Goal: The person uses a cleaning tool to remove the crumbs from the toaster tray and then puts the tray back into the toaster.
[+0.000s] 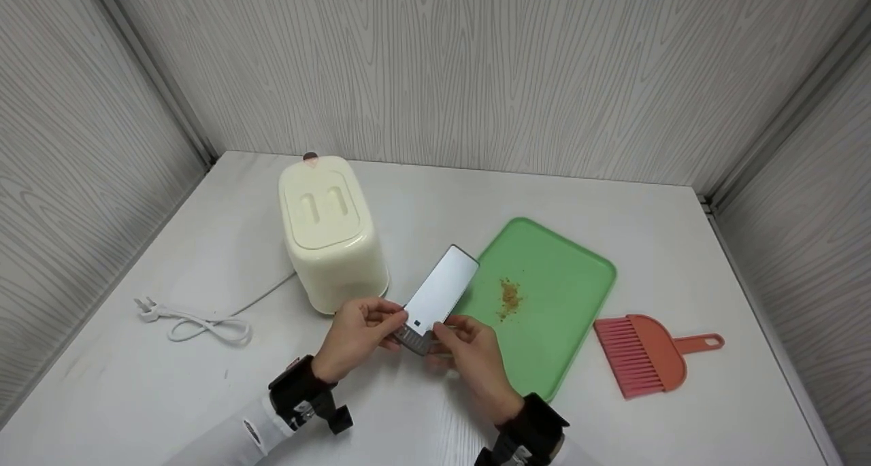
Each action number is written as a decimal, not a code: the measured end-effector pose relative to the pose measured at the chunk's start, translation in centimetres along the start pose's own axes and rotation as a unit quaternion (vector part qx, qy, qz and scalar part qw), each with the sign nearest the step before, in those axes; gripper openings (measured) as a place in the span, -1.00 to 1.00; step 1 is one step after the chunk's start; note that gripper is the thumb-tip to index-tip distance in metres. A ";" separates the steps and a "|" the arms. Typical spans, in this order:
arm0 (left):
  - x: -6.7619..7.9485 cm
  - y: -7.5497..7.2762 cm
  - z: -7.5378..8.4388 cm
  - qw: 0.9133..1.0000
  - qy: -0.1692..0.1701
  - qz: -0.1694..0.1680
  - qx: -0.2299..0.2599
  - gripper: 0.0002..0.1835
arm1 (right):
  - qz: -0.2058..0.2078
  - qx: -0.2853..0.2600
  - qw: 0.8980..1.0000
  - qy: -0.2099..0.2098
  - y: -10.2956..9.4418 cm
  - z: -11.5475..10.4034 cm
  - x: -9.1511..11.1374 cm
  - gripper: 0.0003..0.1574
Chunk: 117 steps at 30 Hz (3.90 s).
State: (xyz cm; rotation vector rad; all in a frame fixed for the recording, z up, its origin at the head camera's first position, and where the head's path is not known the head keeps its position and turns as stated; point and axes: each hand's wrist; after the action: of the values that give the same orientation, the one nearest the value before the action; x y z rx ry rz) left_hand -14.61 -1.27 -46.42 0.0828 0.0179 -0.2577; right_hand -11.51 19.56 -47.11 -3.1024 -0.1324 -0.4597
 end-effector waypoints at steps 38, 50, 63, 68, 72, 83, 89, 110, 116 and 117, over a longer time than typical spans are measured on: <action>0.1 -0.9 -0.1 0.992 -0.029 -0.092 -0.077 -0.82 | -0.096 0.033 0.995 -0.004 -1.7 -0.3 -0.1 -0.56; 0.7 0.5 -0.7 0.997 -0.053 -0.057 -0.014 -0.84 | 0.029 -0.006 0.999 0.018 0.1 0.3 0.6 -0.39; 0.8 0.3 -0.9 0.993 0.009 -0.062 -0.100 -0.82 | 0.008 -0.019 1.000 0.011 -0.2 0.3 0.6 -0.53; 0.9 -1.0 0.0 0.981 0.073 -0.051 -0.175 -0.80 | -0.021 -0.014 1.000 0.017 -0.6 0.3 1.1 -0.48; 1.1 -2.3 1.4 0.967 0.134 -0.054 -0.210 -0.75 | -0.038 0.011 0.999 0.032 -0.8 0.5 1.7 -0.50; 1.4 -5.6 4.7 0.886 0.320 -0.047 -0.332 -0.68 | -0.102 0.039 0.993 0.044 -0.5 1.4 2.9 -0.44; 0.9 -7.0 6.6 0.846 0.364 -0.003 -0.389 -0.64 | -0.135 0.040 0.989 0.047 0.1 2.1 3.2 -0.60; -2.1 -9.0 6.1 0.803 0.336 0.071 -0.487 -0.53 | -0.182 0.012 0.982 0.049 2.7 3.4 2.9 -0.70; -2.4 -8.8 6.1 0.797 0.334 0.079 -0.497 -0.56 | -0.185 0.018 0.982 0.041 3.4 3.7 2.5 -0.72; -2.4 -8.8 6.1 0.797 0.334 0.079 -0.497 -0.56 | -0.186 0.020 0.982 0.041 3.5 3.7 2.4 -0.72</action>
State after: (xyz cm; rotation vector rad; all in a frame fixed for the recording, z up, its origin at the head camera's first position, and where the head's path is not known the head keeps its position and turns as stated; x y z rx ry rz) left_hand -19.11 -9.62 -40.95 -0.8865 0.8496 -0.0125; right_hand -7.84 16.30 -49.87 -3.0131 -0.7187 -0.5781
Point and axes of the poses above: each hand's wrist, its own x-axis away from the middle knuckle, its own y-axis out of the palm, z = x × y, and after that the axes turned 6 degrees about x, right-handed
